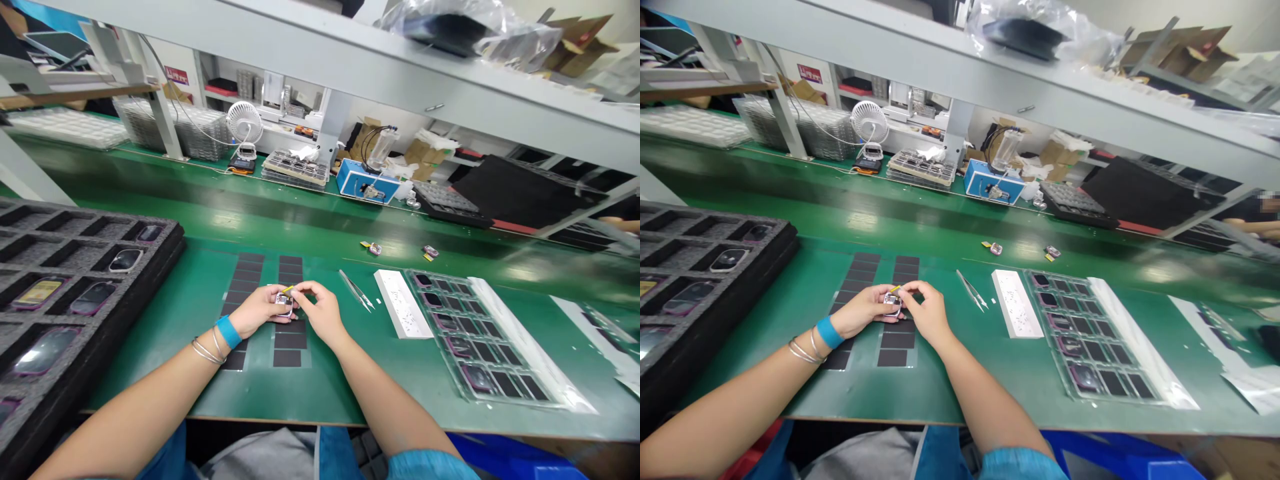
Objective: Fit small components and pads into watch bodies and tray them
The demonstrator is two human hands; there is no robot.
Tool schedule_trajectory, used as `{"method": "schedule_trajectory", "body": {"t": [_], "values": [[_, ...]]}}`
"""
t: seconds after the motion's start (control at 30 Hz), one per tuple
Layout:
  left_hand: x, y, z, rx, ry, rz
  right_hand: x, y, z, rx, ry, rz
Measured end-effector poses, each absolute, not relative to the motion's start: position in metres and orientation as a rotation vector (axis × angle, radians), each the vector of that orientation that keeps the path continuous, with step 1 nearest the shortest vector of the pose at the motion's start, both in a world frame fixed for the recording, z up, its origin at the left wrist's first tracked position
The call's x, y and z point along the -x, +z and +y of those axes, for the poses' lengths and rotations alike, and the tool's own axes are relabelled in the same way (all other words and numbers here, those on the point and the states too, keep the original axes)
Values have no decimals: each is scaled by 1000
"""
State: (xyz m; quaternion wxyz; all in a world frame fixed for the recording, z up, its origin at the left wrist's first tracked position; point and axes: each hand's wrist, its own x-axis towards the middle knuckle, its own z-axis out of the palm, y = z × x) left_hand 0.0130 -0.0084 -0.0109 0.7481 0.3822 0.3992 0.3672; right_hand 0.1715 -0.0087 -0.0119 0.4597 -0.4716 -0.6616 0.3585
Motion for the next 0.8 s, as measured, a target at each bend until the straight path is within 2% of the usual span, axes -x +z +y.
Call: {"method": "schedule_trajectory", "body": {"t": [0.13, 0.47, 0.63, 0.8], "values": [[-14, -11, -9, -815, 824, 920, -170, -12, -11, 1171, 738, -1702], [-12, -11, -9, -582, 926, 847, -170, -17, -10, 903, 50, -2154], [-9, -12, -7, -547, 939, 815, -171, -23, -9, 955, 72, -2236], [-7, -14, -6, -728, 868, 826, -169, -25, -5, 1058, 395, -2090]]}}
